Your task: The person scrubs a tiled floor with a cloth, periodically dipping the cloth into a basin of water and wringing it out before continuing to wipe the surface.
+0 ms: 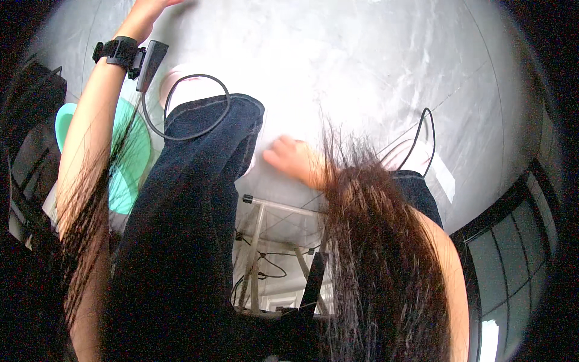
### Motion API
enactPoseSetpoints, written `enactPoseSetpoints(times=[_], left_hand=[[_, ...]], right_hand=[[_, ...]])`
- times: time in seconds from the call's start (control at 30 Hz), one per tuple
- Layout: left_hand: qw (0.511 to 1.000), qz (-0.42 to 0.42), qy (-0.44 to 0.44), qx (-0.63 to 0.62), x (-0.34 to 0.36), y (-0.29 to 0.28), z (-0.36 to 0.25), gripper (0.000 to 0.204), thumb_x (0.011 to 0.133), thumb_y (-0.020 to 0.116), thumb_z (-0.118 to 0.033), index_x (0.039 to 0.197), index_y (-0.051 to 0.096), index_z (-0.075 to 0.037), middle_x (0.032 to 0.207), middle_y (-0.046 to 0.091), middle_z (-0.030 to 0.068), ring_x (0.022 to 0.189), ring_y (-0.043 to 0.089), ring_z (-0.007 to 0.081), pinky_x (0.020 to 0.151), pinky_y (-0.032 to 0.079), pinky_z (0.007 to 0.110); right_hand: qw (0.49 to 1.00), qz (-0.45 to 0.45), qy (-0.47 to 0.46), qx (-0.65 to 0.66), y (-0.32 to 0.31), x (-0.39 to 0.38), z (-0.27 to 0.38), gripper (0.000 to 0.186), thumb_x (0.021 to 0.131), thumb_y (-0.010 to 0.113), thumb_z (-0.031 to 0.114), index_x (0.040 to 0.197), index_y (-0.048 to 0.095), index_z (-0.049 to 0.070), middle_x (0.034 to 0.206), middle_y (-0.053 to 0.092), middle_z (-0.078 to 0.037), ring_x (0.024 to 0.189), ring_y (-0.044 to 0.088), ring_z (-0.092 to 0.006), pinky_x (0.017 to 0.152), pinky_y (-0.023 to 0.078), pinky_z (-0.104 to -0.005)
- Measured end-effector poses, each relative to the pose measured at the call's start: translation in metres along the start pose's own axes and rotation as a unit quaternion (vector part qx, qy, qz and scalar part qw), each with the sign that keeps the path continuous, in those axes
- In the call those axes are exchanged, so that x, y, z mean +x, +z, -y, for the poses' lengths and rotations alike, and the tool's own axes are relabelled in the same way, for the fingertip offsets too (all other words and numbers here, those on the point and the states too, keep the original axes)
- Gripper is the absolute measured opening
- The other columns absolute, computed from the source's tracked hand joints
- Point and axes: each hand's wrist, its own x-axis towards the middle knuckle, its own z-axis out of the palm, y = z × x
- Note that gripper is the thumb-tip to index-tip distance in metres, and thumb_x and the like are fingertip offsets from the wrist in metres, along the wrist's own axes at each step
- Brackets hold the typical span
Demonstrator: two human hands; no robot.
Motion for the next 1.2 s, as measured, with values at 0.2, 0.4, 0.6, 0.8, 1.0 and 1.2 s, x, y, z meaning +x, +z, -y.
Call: enactPoseSetpoints(times=[0.2, 0.4, 0.6, 0.8, 1.0, 1.2], left_hand=[[0.999, 0.023, 0.027, 0.008, 0.004, 0.003, -0.007, 0.029, 0.097, 0.052, -0.027, 0.113, 0.058, -0.003, 0.099, 0.062, 0.0055, 0.088, 0.059, 0.0093, 0.074, 0.049, 0.021], [0.991, 0.059, 0.043, 0.108, -0.005, 0.038, -0.015, 0.030, 0.097, 0.051, -0.025, 0.114, 0.059, -0.002, 0.101, 0.063, 0.0072, 0.090, 0.059, 0.0122, 0.080, 0.048, 0.024], [0.984, 0.105, 0.065, 0.125, -0.019, 0.045, -0.038, 0.031, 0.097, 0.050, -0.025, 0.113, 0.059, 0.000, 0.101, 0.063, 0.0083, 0.089, 0.060, 0.0141, 0.081, 0.048, 0.027], [0.985, 0.103, 0.059, 0.122, -0.008, 0.036, -0.019, 0.031, 0.097, 0.050, -0.026, 0.113, 0.059, -0.001, 0.101, 0.064, 0.0071, 0.088, 0.060, 0.0135, 0.080, 0.047, 0.026], [0.987, 0.092, 0.047, 0.125, -0.014, 0.033, -0.018, 0.032, 0.097, 0.050, -0.027, 0.114, 0.059, -0.002, 0.101, 0.063, 0.0064, 0.087, 0.060, 0.0122, 0.079, 0.047, 0.025], [0.988, 0.101, 0.045, 0.111, -0.009, 0.035, -0.017, 0.032, 0.097, 0.051, -0.028, 0.113, 0.059, -0.002, 0.101, 0.063, 0.0067, 0.086, 0.059, 0.0120, 0.078, 0.048, 0.025]], right_hand=[[0.957, -0.040, 0.259, 0.124, -0.096, 0.031, -0.055, 0.025, 0.079, 0.068, 0.015, 0.098, 0.053, 0.010, 0.086, 0.062, -0.011, 0.082, 0.063, -0.0318, 0.073, 0.050, -0.0414], [0.938, -0.189, 0.262, 0.128, -0.149, 0.055, -0.128, 0.035, 0.073, 0.062, -0.001, 0.104, 0.049, 0.007, 0.089, 0.057, -0.004, 0.061, 0.054, -0.0081, 0.049, 0.046, -0.0225], [0.985, -0.033, 0.161, 0.041, -0.121, 0.055, -0.073, 0.048, 0.069, 0.068, 0.006, 0.113, 0.050, 0.008, 0.098, 0.060, -0.015, 0.093, 0.058, -0.0362, 0.080, 0.049, -0.0445], [0.993, 0.081, 0.081, -0.042, -0.035, 0.001, -0.016, 0.036, 0.080, 0.056, 0.010, 0.115, 0.052, 0.005, 0.109, 0.058, -0.010, 0.101, 0.058, -0.0236, 0.082, 0.052, -0.0333], [0.980, 0.067, -0.108, -0.151, -0.027, -0.005, -0.012, 0.052, 0.075, 0.059, 0.014, 0.125, 0.049, 0.002, 0.111, 0.056, -0.015, 0.105, 0.057, -0.0255, 0.082, 0.051, -0.0317], [0.989, 0.093, -0.045, -0.102, -0.033, -0.009, -0.001, 0.049, 0.078, 0.057, 0.017, 0.125, 0.050, 0.003, 0.113, 0.057, -0.016, 0.104, 0.057, -0.0259, 0.085, 0.048, -0.0347]])
